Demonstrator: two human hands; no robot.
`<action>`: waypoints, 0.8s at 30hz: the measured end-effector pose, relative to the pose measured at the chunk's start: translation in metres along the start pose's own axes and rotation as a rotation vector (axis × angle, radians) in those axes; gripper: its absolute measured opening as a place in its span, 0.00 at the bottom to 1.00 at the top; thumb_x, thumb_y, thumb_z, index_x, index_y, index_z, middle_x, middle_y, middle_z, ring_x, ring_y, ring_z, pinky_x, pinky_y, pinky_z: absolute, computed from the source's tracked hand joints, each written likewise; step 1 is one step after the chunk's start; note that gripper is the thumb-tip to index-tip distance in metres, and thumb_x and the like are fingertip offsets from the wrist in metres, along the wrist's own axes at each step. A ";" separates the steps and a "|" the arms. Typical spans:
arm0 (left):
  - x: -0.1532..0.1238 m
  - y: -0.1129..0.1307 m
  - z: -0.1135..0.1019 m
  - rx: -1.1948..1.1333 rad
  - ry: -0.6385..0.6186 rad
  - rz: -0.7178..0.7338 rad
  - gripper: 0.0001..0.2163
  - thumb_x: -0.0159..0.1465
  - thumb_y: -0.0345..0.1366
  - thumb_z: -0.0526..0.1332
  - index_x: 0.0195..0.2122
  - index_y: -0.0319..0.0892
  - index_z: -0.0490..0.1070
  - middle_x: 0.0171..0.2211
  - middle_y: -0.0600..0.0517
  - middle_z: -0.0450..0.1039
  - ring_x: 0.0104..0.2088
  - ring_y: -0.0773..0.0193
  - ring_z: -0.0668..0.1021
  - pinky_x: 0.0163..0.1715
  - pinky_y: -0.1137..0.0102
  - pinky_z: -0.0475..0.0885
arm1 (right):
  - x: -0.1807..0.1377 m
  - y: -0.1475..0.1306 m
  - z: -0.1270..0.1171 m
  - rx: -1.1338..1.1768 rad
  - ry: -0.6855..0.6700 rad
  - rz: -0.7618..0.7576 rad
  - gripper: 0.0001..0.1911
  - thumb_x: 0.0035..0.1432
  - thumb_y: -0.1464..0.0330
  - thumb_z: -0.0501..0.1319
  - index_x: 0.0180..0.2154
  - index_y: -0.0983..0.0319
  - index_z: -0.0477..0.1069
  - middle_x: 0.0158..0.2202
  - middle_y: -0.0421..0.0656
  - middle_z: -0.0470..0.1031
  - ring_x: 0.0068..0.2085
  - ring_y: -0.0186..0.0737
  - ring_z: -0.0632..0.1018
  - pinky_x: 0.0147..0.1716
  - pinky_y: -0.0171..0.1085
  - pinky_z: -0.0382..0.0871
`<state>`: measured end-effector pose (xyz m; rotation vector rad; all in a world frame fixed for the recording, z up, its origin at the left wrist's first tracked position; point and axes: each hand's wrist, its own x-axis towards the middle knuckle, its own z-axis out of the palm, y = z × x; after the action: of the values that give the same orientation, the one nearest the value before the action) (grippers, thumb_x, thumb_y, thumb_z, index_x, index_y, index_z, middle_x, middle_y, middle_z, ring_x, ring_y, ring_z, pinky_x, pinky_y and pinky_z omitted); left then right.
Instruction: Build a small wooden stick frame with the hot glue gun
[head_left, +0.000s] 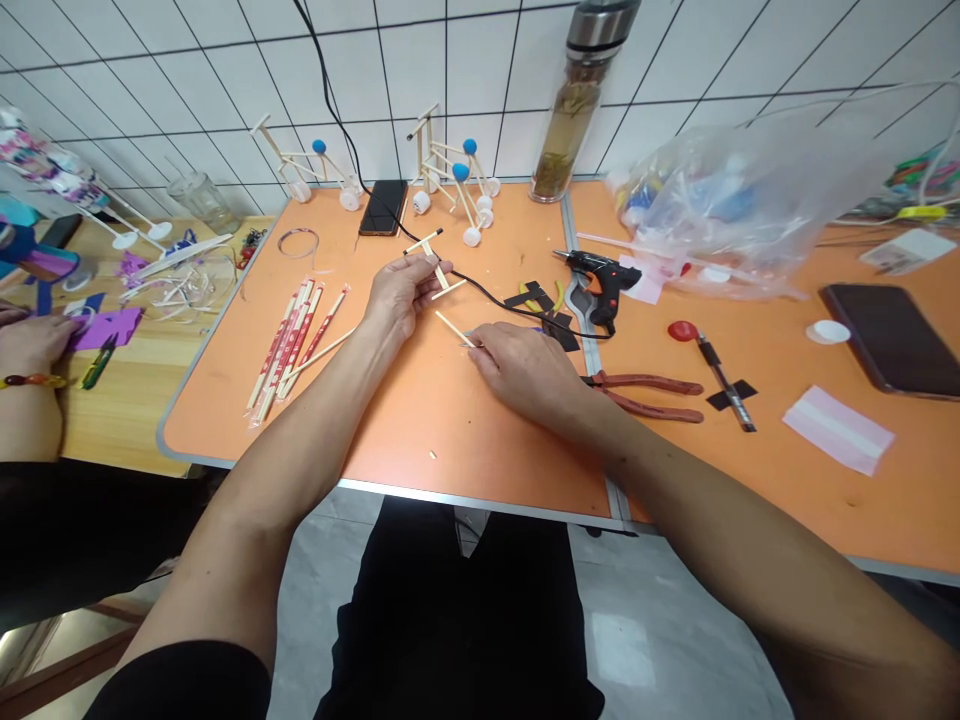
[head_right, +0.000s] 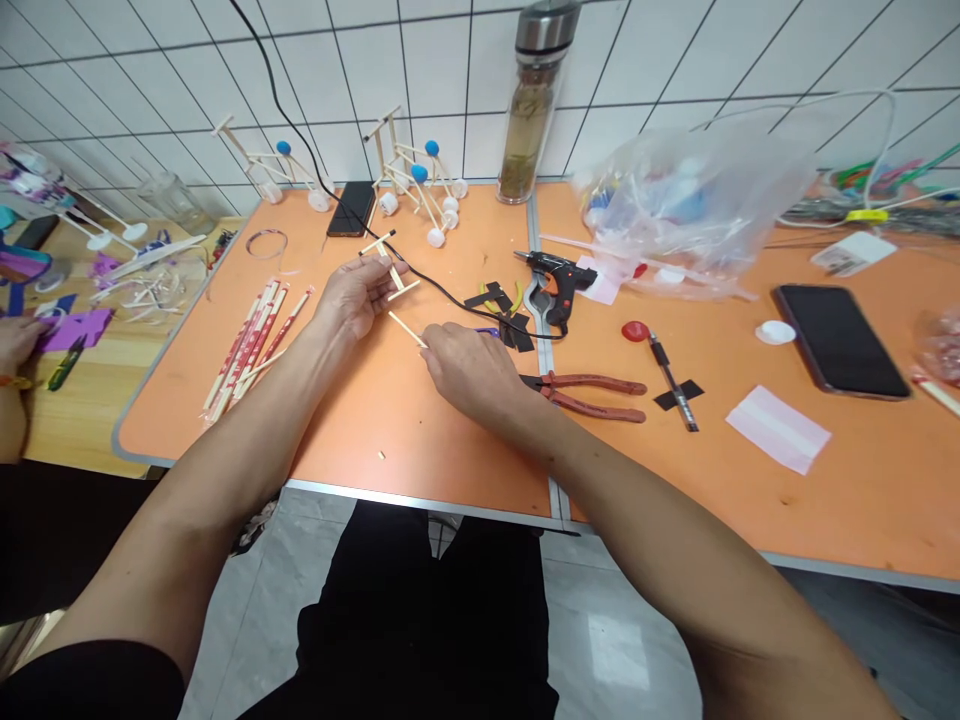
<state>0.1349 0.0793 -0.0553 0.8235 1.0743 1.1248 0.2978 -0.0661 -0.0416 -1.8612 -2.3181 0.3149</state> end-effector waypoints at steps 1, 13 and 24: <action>-0.001 0.000 0.000 -0.006 -0.001 -0.010 0.05 0.68 0.32 0.73 0.35 0.42 0.78 0.36 0.50 0.89 0.26 0.70 0.82 0.33 0.76 0.78 | 0.000 0.001 0.000 0.005 0.004 -0.002 0.14 0.82 0.66 0.53 0.51 0.63 0.77 0.52 0.52 0.84 0.51 0.52 0.83 0.41 0.43 0.62; -0.006 -0.005 0.003 -0.149 -0.006 -0.189 0.02 0.73 0.32 0.67 0.42 0.44 0.77 0.42 0.46 0.90 0.50 0.57 0.90 0.56 0.64 0.83 | 0.002 0.006 0.007 0.019 0.040 0.013 0.13 0.80 0.65 0.54 0.49 0.61 0.75 0.48 0.52 0.85 0.48 0.51 0.83 0.36 0.43 0.56; -0.013 0.001 0.011 -0.297 0.021 -0.268 0.05 0.76 0.24 0.61 0.45 0.37 0.77 0.33 0.49 0.85 0.37 0.65 0.89 0.50 0.71 0.84 | 0.003 0.008 0.009 0.047 0.082 0.020 0.12 0.80 0.66 0.55 0.49 0.61 0.76 0.50 0.53 0.86 0.50 0.53 0.83 0.38 0.43 0.58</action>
<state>0.1439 0.0674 -0.0485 0.4200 0.9725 1.0339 0.3022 -0.0617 -0.0528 -1.8403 -2.2206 0.2879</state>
